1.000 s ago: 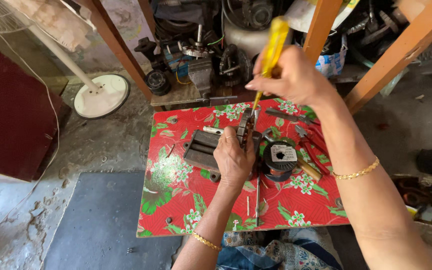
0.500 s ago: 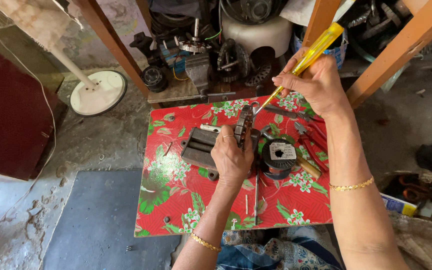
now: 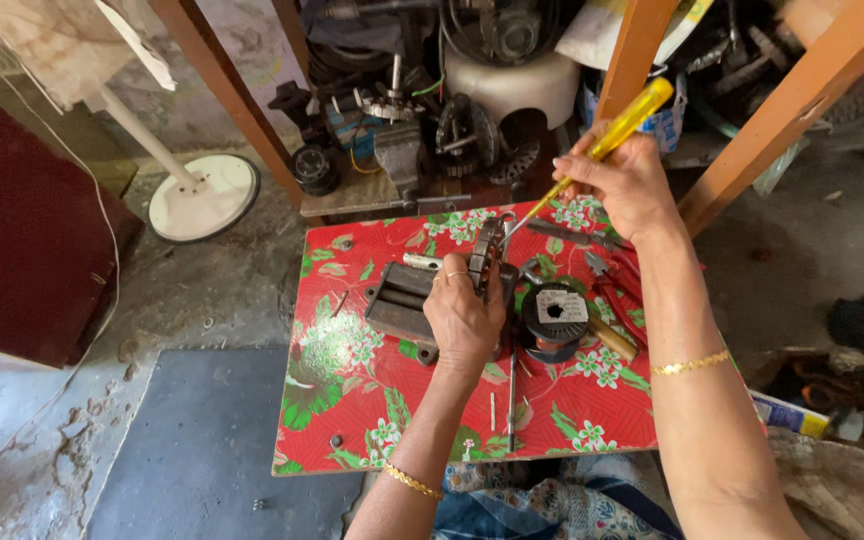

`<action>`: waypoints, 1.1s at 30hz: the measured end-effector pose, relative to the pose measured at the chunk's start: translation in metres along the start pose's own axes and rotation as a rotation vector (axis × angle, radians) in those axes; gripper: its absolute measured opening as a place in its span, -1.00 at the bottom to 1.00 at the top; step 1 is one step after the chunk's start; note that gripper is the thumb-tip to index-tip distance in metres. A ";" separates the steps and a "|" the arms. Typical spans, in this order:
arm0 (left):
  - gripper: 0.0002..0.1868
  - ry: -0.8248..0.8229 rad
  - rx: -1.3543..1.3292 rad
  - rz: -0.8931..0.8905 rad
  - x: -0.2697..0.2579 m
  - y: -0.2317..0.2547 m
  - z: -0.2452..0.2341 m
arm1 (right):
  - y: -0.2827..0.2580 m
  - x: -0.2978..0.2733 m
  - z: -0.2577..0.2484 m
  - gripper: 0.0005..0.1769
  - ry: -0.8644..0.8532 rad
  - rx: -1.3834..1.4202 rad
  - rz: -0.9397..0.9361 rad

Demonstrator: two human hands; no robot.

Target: The person uses a screwdriver to adjust a mechanical part held in a vise on a workbench. They repeatedly insert and remove small metal pins into the part while manipulating it with both hands.

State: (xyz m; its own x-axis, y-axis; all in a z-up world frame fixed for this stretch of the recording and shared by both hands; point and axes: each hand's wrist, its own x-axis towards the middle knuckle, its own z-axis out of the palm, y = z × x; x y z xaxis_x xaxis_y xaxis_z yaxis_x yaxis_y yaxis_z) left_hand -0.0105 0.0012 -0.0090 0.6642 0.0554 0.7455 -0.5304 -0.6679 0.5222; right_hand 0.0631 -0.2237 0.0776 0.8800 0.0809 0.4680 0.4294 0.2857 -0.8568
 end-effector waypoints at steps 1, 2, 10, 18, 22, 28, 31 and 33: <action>-0.71 0.000 -0.012 -0.010 0.001 0.001 0.000 | -0.003 -0.003 0.002 -0.81 0.002 0.011 -0.008; -0.70 -0.001 -0.020 -0.025 0.001 0.001 0.000 | -0.007 -0.006 0.001 -0.81 0.051 -0.009 -0.030; -0.70 0.015 -0.002 0.002 -0.001 -0.003 0.003 | -0.008 -0.056 -0.046 -0.77 0.524 -0.252 -0.112; -0.67 0.022 -0.049 -0.007 -0.004 0.003 -0.003 | 0.091 -0.114 -0.075 -0.51 0.295 -1.181 0.626; -0.50 -0.067 -0.122 -0.015 0.002 0.010 -0.017 | 0.132 -0.131 -0.055 -0.59 0.268 -1.447 0.534; -0.30 -0.136 -0.250 -0.121 -0.004 0.010 -0.037 | 0.065 -0.138 0.004 -0.59 0.442 -1.364 -0.003; -0.32 -0.136 -0.281 -0.148 -0.010 0.007 -0.035 | 0.022 -0.129 0.049 -0.71 0.351 -0.994 -0.034; -0.32 -0.168 -0.315 -0.228 -0.016 0.006 -0.036 | 0.005 -0.123 0.078 -0.76 0.174 -0.848 -0.129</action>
State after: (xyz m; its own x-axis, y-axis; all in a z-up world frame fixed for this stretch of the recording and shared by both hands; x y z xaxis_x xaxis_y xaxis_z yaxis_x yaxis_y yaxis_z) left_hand -0.0435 0.0229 -0.0027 0.8459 0.0360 0.5322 -0.4779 -0.3919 0.7861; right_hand -0.0593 -0.1584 0.0327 0.8028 -0.0696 0.5921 0.4732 -0.5298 -0.7039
